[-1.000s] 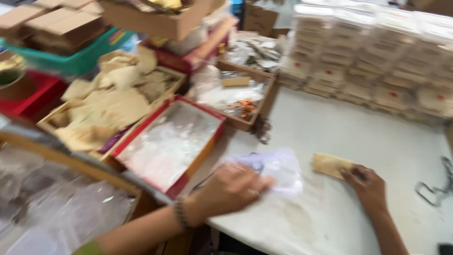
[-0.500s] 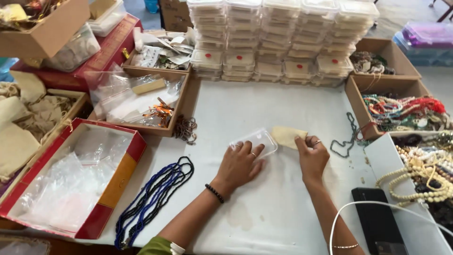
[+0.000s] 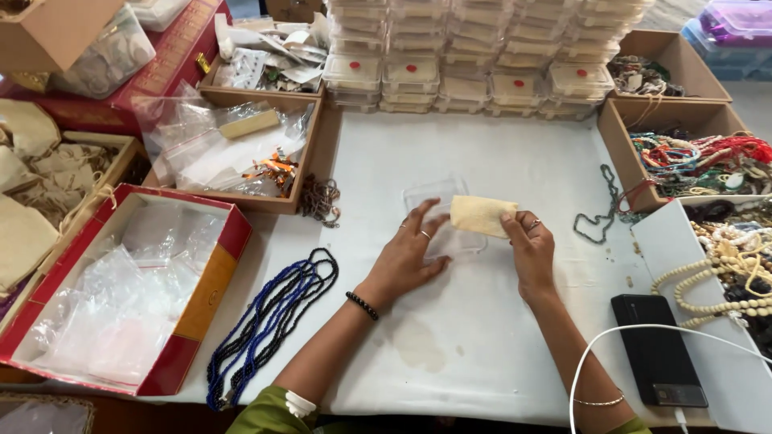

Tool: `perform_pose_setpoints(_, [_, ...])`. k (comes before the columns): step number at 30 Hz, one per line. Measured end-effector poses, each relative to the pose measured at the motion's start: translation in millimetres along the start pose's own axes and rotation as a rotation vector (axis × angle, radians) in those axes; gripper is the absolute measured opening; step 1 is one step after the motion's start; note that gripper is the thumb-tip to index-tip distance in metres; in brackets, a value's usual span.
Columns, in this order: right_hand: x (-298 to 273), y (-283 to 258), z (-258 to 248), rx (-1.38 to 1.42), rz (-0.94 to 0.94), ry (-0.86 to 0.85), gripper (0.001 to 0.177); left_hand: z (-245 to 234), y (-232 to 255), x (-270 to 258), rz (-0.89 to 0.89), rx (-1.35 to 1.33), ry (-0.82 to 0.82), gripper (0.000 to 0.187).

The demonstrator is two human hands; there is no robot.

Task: The person places beaded bracelets and necklaces into small cloth pouches, folds the pouches, and then places them into clear plastic containers. The person also handles red beaded necklaces, placing them into pouches. The workspace is a table with boxes of jewelry and packaging materials.

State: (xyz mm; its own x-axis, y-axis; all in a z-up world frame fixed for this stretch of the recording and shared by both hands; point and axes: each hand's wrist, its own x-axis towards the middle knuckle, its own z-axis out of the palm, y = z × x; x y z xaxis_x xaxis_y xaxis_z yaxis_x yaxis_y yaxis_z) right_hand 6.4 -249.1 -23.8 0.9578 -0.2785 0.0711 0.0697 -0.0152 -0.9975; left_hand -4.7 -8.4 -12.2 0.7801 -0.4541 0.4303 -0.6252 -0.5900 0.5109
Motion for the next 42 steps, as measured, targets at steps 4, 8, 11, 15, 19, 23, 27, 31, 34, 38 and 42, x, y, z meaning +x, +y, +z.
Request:
perform_pose_setpoints(4, [-6, -4, 2, -0.035, 0.049, -0.049, 0.021, -11, 10, 3, -0.102, -0.27, 0.091, 0.097])
perform_pose_setpoints(8, [-8, -4, 2, -0.214, 0.036, -0.046, 0.026, -6, 5, 0, -0.006, -0.254, 0.129, 0.103])
perform_pose_setpoints(11, [-13, -20, 10, -0.605, -0.32, -0.061, 0.023, -7, 9, 0, -0.065, -0.236, -0.014, 0.094])
perform_pose_setpoints(15, [-12, -11, 11, -0.659, -0.344, -0.108, 0.025, -3, 5, 1, -0.039, -0.184, -0.011, 0.091])
perform_pose_setpoints(19, [-14, 7, 14, -0.774, -0.517, -0.15, 0.021, 8, -1, -1, 0.044, -0.099, -0.014, 0.082])
perform_pose_setpoints(23, [-20, -10, 20, -0.669, -0.377, -0.134, 0.023, 12, 5, -5, 0.09, 0.033, 0.033, 0.07])
perform_pose_setpoints(27, [-23, -15, 22, -0.692, -0.392, -0.083, 0.024, 21, 2, -9, 0.138, 0.317, 0.125, 0.054])
perform_pose_setpoints(31, [-21, -10, 21, -0.688, -0.408, -0.066, 0.026, 23, 0, -10, 0.124, 0.275, 0.076, 0.04])
perform_pose_setpoints(34, [-19, -8, 21, -0.684, -0.41, -0.079, 0.027, 19, 3, -10, 0.121, 0.256, 0.063, 0.04])
perform_pose_setpoints(38, [-18, -11, 19, -0.658, -0.433, -0.081, 0.022, 20, 6, -9, 0.105, 0.297, 0.073, 0.041])
perform_pose_setpoints(42, [-23, -27, 19, -0.615, -0.453, -0.052, 0.019, 24, 7, -9, 0.053, 0.308, 0.07, 0.039])
